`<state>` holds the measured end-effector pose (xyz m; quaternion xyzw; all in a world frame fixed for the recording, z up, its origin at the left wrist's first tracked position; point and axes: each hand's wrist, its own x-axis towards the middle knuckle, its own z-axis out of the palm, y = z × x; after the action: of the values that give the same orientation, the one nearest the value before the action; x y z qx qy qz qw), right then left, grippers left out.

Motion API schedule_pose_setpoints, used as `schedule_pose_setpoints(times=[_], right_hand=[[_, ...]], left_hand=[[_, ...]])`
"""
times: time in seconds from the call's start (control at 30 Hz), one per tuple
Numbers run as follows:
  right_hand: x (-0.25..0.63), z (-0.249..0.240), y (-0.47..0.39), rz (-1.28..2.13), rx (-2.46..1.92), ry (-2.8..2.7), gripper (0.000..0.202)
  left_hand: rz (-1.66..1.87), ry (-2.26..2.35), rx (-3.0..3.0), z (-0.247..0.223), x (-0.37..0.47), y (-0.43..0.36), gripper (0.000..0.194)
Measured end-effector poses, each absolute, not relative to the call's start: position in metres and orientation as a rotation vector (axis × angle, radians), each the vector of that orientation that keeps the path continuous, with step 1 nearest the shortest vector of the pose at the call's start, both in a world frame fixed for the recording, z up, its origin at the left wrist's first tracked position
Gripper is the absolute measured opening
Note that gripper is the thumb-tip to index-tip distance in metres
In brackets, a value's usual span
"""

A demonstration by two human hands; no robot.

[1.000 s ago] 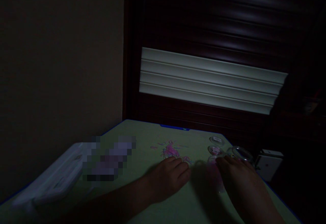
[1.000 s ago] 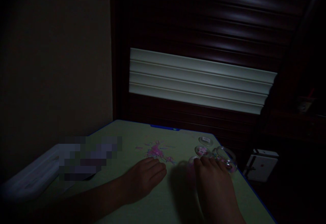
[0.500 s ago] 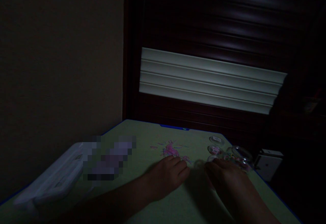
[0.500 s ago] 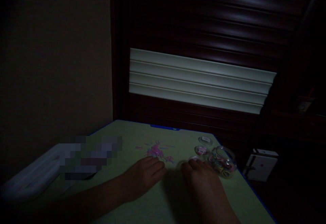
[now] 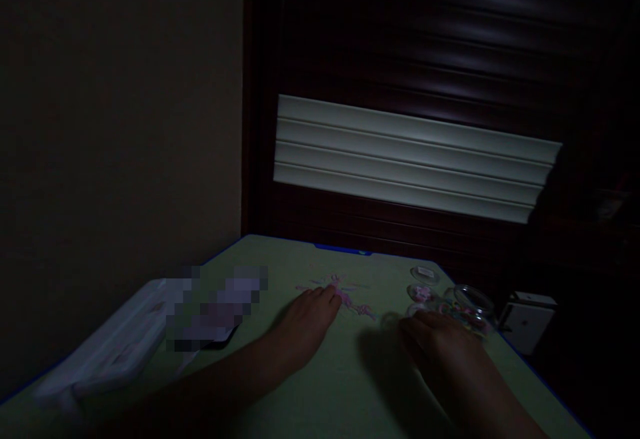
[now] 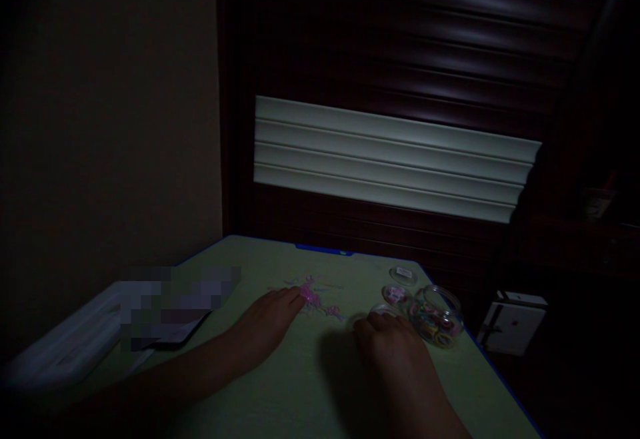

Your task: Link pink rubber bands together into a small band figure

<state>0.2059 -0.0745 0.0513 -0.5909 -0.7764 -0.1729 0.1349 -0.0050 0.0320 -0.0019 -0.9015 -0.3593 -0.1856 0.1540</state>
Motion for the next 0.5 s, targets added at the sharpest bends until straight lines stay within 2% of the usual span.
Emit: schedule_pose_setpoints(times=[0.27,0.5], right_hand=[[0.205,0.051,-0.074,-0.471,-1.705,-2.261,0.021],[0.205,0.051,-0.072,-0.490,-1.689,-2.263,0.023]], left_hand=[[-0.561,-0.843,-2.529,-0.020,-0.004,0.035,0.032],[-0.567,-0.853,-2.536,-0.020,0.000,0.039,0.020]])
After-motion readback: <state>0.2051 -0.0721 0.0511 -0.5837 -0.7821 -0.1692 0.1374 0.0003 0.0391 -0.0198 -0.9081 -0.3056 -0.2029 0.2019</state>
